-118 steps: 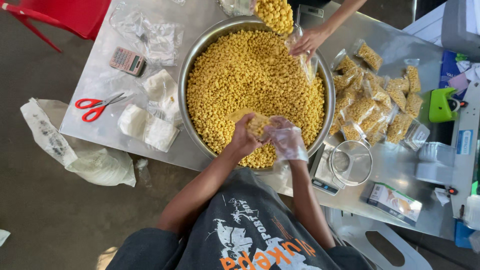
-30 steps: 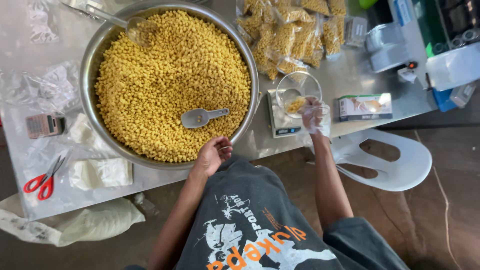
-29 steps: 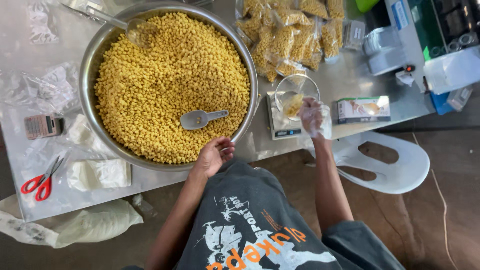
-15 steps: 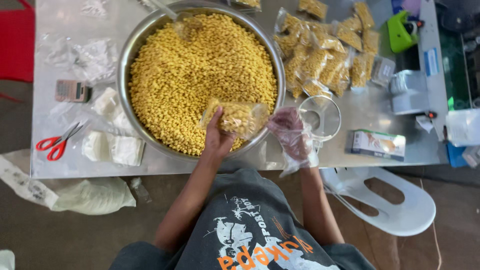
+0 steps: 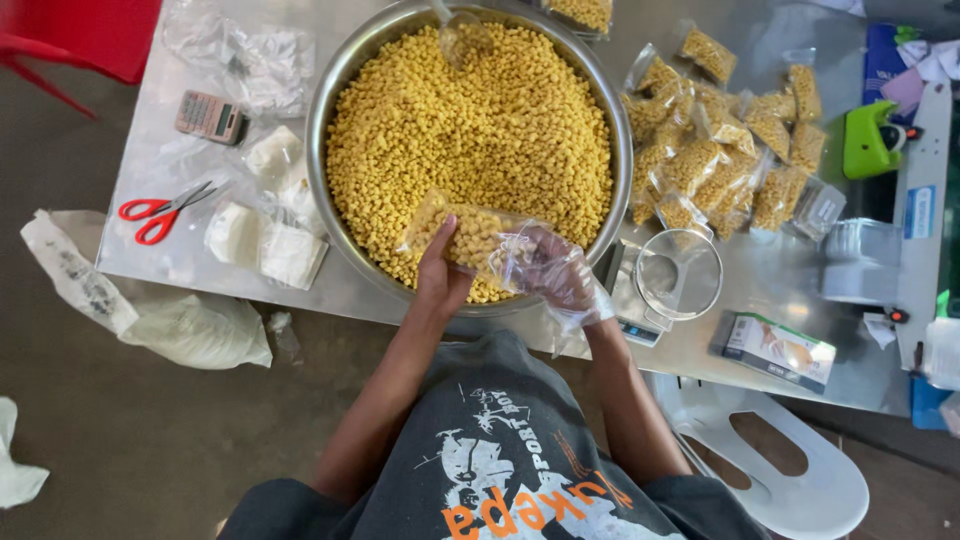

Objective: The person scoops yellow puffed corn snacks from a large metal bowl into small clear plastic bags using a scoop. They weigh each filled bag on a digital scale, then place the sealed bags on the table. The process repeats continuously.

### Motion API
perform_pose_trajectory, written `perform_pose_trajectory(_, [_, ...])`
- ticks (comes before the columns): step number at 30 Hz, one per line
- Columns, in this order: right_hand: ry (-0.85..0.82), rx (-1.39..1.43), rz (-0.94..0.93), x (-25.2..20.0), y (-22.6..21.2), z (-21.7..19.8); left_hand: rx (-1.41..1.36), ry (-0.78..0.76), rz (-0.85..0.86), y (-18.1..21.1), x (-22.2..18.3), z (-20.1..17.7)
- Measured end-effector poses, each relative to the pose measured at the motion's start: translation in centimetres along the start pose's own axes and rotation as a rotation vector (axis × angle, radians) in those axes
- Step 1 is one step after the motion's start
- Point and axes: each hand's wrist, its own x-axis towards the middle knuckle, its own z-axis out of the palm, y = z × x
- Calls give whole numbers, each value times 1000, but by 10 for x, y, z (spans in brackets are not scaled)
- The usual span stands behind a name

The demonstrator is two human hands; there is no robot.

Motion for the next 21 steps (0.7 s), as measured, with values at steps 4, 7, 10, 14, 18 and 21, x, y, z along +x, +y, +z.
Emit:
perform_pose_trajectory(4, [98, -371, -24, 9, -4, 17, 9, -24, 33, 10, -2, -3])
perform_pose_trajectory(7, [65, -322, -117, 8, -10, 16, 25, 14, 55, 20, -3, 0])
perform_pose_trajectory(10, [-29, -239, -369, 14, -13, 19, 54, 31, 57, 23, -5, 1])
perform_pose_trajectory(14, [83, -246, 52, 19, -19, 25, 70, 92, 76, 29, -2, -5])
perform_pose_trajectory(18, [63, 8, 106, 24, -21, 14, 36, 159, 125, 37, 10, -26])
perform_pose_trajectory(21, [124, 14, 105, 35, -18, 1, -11, 139, 147, 45, 12, -46])
